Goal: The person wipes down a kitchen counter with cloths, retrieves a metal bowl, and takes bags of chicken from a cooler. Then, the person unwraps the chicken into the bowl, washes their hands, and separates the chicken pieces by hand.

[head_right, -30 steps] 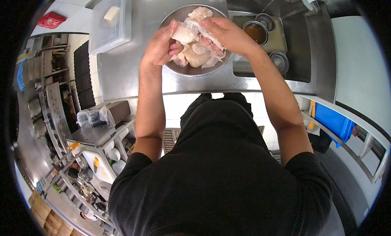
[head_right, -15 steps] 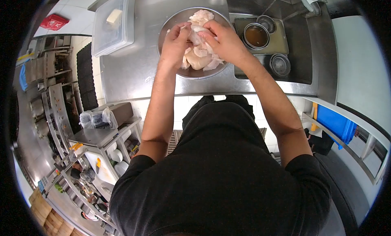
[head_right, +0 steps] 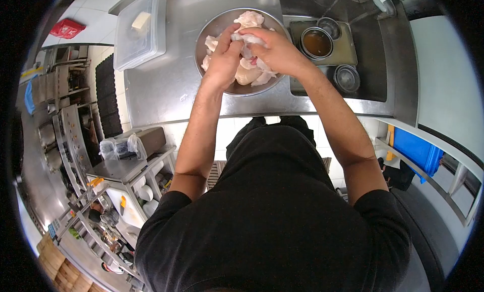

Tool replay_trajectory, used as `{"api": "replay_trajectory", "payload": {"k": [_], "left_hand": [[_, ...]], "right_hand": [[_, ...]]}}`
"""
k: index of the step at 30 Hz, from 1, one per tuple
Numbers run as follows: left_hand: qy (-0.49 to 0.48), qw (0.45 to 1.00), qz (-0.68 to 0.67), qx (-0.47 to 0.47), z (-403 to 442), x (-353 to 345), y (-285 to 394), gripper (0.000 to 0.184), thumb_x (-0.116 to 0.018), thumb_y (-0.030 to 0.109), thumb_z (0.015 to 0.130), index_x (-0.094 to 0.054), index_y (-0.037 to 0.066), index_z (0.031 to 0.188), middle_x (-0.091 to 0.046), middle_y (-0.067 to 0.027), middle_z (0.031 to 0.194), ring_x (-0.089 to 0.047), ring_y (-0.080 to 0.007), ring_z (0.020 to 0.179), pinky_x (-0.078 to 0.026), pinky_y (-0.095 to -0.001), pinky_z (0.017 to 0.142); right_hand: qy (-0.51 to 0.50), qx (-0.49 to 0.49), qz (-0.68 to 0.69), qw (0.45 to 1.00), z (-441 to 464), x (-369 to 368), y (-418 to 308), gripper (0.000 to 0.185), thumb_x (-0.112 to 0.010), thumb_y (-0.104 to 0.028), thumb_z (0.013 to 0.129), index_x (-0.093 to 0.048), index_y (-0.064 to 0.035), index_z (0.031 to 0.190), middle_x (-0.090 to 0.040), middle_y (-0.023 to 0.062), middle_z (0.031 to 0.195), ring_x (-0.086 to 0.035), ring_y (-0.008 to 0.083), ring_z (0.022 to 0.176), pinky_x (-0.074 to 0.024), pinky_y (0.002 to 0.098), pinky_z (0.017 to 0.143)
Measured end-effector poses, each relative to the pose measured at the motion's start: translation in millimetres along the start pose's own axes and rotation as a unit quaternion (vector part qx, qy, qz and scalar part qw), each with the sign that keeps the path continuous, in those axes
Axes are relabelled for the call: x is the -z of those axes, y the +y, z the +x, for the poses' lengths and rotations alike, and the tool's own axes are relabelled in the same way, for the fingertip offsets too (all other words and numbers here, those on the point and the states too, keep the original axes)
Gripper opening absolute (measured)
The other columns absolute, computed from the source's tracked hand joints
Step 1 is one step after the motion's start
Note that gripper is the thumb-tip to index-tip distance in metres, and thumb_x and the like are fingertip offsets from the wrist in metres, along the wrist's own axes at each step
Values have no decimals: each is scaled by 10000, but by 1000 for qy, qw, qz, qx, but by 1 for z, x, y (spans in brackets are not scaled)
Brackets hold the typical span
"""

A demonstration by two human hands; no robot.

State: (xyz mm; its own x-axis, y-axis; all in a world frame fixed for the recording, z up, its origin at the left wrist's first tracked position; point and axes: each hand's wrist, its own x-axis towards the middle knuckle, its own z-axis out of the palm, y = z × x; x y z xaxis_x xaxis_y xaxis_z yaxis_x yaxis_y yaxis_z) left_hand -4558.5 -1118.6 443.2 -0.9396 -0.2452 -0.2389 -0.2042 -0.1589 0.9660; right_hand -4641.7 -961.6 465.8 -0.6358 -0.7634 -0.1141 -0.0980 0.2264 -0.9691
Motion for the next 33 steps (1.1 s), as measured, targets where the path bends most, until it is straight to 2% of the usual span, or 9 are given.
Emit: {"api": "replay_trajectory", "payload": {"k": [2, 8, 11, 17, 20, 23, 26, 29, 33], "left_hand": [[-6, 1000, -7, -8, 0, -1, -1, 606, -517, 179, 993, -345, 17, 1551, -585, -145, 1218, -546, -184, 1069, -453, -299, 946], [-25, 999, -21, -37, 6, 4, -8, 652, -521, 148, 981, -304, 22, 1582, -535, -181, 1372, -524, -213, 1207, -425, -315, 1037], [-50, 995, -77, -31, 7, 6, -6, 681, -575, 118, 968, -300, 19, 1583, -564, -158, 1329, -555, -202, 1157, -456, -304, 994], [-2, 996, -69, -60, 6, -4, 12, 755, -695, 111, 931, -301, -43, 1557, -630, -123, 1202, -620, -172, 1043, -512, -278, 888], [49, 991, 23, -123, 11, -7, 4, 733, -676, 146, 937, -317, -70, 1539, -644, -158, 1202, -629, -188, 1063, -514, -298, 912], [51, 989, 64, -124, 17, -4, -8, 689, -635, 153, 942, -346, -78, 1523, -644, -199, 1236, -637, -209, 1083, -517, -312, 927], [60, 988, 93, -104, 15, -2, -7, 621, -579, 127, 946, -390, -87, 1498, -642, -221, 1261, -644, -234, 1100, -517, -321, 940], [37, 990, 80, -107, 17, 1, -10, 509, -504, 64, 1001, -420, -49, 1490, -640, -139, 1262, -656, -187, 1079, -541, -300, 924], [78, 995, 33, -53, 12, 5, 1, 465, -487, 73, 1008, -473, -36, 1460, -667, -107, 1208, -664, -173, 1048, -542, -298, 909]], "right_hand": [[11, 13, -4, 1000, 1, -1, 0, 412, -561, -40, 988, -602, -80, 1396, -654, 102, 1341, -600, 186, 1229, -463, 316, 1047], [48, 74, -49, 995, 0, -5, 2, 436, -587, -13, 953, -615, -89, 1381, -666, 90, 1331, -620, 183, 1199, -481, 318, 1028], [64, 83, -35, 994, 0, -7, 0, 427, -597, 13, 944, -626, -88, 1358, -671, 155, 1288, -672, 259, 1097, -546, 355, 952], [143, 89, -101, 980, 10, 4, 8, 355, -640, -91, 977, -641, -77, 1332, -719, 155, 1166, -712, 212, 1012, -585, 321, 819], [121, 21, -37, 992, 8, 3, -6, 320, -616, -114, 1014, -632, -55, 1328, -729, 65, 1029, -673, 101, 785, -552, 255, 745], [111, 28, -28, 993, 11, 1, 7, 299, -611, -147, 1033, -635, -45, 1313, -697, 28, 898, -633, 79, 693, -539, 255, 653], [114, -5, 17, 993, 5, -1, -4, 282, -602, -150, 1037, -642, -52, 1298, -667, 21, 860, -608, 86, 669, -529, 267, 617], [159, 86, -72, 981, 8, -2, 18, 274, -592, -166, 1043, -646, -52, 1286, -663, 16, 849, -605, 87, 670, -523, 267, 601], [172, 6, -76, 982, 1, 2, 2, 286, -600, -196, 1039, -646, -50, 1280, -694, 64, 957, -617, 103, 705, -537, 284, 626]]}}
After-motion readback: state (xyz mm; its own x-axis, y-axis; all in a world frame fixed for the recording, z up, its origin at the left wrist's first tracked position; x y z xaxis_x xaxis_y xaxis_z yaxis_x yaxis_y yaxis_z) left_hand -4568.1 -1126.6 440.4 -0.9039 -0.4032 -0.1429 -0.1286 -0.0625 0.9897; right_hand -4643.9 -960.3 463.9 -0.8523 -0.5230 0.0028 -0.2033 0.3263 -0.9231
